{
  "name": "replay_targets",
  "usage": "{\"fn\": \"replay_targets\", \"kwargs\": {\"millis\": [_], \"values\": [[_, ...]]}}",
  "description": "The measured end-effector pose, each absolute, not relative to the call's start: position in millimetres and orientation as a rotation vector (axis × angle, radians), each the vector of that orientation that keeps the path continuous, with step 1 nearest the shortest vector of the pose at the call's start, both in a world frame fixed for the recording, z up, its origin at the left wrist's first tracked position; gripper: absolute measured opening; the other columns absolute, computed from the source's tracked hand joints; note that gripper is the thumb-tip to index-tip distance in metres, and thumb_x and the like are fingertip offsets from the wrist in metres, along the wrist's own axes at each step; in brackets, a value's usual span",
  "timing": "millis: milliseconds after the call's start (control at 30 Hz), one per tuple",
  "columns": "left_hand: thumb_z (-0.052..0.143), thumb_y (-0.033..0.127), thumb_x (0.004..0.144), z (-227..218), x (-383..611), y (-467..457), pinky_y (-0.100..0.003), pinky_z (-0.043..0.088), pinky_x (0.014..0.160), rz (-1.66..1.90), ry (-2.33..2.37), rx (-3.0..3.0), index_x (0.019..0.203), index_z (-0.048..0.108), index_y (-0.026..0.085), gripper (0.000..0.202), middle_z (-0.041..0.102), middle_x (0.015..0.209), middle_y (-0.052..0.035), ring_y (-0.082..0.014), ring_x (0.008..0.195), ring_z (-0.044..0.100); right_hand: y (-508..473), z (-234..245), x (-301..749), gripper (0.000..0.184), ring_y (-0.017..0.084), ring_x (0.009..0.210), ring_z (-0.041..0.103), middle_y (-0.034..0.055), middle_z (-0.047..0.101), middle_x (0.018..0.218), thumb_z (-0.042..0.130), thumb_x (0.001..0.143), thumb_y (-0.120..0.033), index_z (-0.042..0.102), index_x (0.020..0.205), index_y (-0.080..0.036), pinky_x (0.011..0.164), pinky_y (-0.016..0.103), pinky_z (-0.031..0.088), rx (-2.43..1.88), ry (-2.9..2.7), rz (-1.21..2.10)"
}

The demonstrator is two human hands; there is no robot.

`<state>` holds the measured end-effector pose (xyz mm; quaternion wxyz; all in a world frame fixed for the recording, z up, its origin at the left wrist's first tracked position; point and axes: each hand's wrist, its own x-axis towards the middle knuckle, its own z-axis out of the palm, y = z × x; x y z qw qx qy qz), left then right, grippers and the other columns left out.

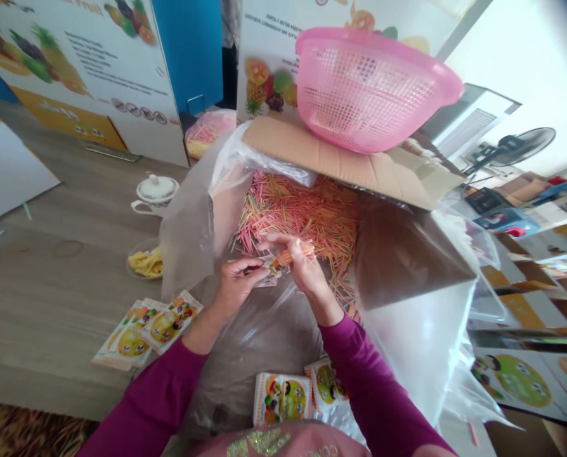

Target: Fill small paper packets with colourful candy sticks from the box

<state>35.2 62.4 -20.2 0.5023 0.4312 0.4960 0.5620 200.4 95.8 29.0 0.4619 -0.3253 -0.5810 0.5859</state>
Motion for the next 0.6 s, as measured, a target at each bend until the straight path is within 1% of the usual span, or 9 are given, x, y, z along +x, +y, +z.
{"fn": "replay_targets", "kwargs": {"millis": [67, 100, 200, 300, 400, 467, 533, 600], "values": [[0.099, 0.046, 0.062, -24, 38, 61, -0.036, 0.066, 0.077, 1.372, 1.165, 0.999, 0.078, 0.086, 0.021, 0.031, 0.081, 0.075, -0.0016, -0.0178, 0.07, 0.072, 97, 24, 203, 0.059, 0.03, 0.122, 0.076, 0.005, 0.085, 0.117, 0.066, 0.094, -0.084, 0.089, 0.112, -0.032, 0.121, 0.048, 0.051, -0.797, -1.488, 1.463], [0.099, 0.047, 0.061, -25, 40, 60, -0.037, 0.067, 0.078, 1.37, 1.137, 0.96, 0.079, 0.087, 0.021, 0.034, 0.081, 0.076, -0.0016, -0.0182, 0.071, 0.073, 98, 24, 204, 0.058, 0.03, 0.122, 0.075, 0.0049, 0.085, 0.119, 0.069, 0.092, -0.083, 0.089, 0.111, -0.032, 0.121, 0.048, 0.052, -0.794, -1.487, 1.475], [0.1, 0.053, 0.061, -29, 47, 58, -0.043, 0.07, 0.081, 1.326, 1.017, 0.847, 0.09, 0.088, 0.019, 0.046, 0.084, 0.089, -0.0041, -0.022, 0.081, 0.077, 98, 29, 202, 0.065, 0.029, 0.117, 0.076, 0.0062, 0.085, 0.12, 0.073, 0.085, -0.087, 0.089, 0.111, -0.03, 0.112, 0.045, 0.057, -0.787, -1.378, 1.483], [0.1, 0.054, 0.063, -31, 55, 57, -0.043, 0.069, 0.083, 1.291, 0.935, 0.836, 0.099, 0.088, 0.019, 0.052, 0.086, 0.101, -0.0068, -0.0249, 0.089, 0.079, 97, 35, 197, 0.067, 0.027, 0.109, 0.077, 0.0071, 0.085, 0.114, 0.071, 0.085, -0.089, 0.088, 0.105, -0.028, 0.103, 0.043, 0.061, -0.82, -1.273, 1.444], [0.099, 0.047, 0.062, -32, 58, 58, -0.039, 0.066, 0.087, 1.298, 0.989, 0.965, 0.094, 0.087, 0.02, 0.043, 0.086, 0.095, -0.0052, -0.0239, 0.089, 0.078, 93, 35, 190, 0.067, 0.028, 0.099, 0.079, 0.0078, 0.085, 0.099, 0.066, 0.087, -0.092, 0.086, 0.098, -0.028, 0.093, 0.044, 0.064, -0.89, -1.246, 1.453], [0.095, 0.044, 0.066, -34, 58, 60, -0.037, 0.063, 0.088, 1.288, 1.051, 1.069, 0.089, 0.086, 0.021, 0.034, 0.085, 0.09, -0.0032, -0.0226, 0.086, 0.076, 91, 34, 188, 0.07, 0.029, 0.095, 0.079, 0.0087, 0.085, 0.093, 0.062, 0.087, -0.094, 0.083, 0.097, -0.028, 0.085, 0.044, 0.065, -0.914, -1.254, 1.479], [0.089, 0.042, 0.071, -36, 57, 64, -0.035, 0.062, 0.085, 1.258, 1.101, 1.154, 0.087, 0.084, 0.022, 0.026, 0.084, 0.087, -0.002, -0.0219, 0.083, 0.076, 93, 34, 190, 0.072, 0.029, 0.092, 0.08, 0.0096, 0.085, 0.095, 0.061, 0.088, -0.094, 0.082, 0.104, -0.027, 0.078, 0.042, 0.064, -0.897, -1.249, 1.491], [0.085, 0.041, 0.074, -34, 55, 67, -0.034, 0.062, 0.083, 1.233, 1.146, 1.209, 0.087, 0.082, 0.023, 0.022, 0.084, 0.088, -0.0025, -0.0226, 0.085, 0.077, 104, 37, 201, 0.071, 0.028, 0.092, 0.08, 0.0095, 0.084, 0.099, 0.057, 0.092, -0.091, 0.078, 0.114, -0.027, 0.078, 0.04, 0.065, -0.882, -1.217, 1.436]]}}
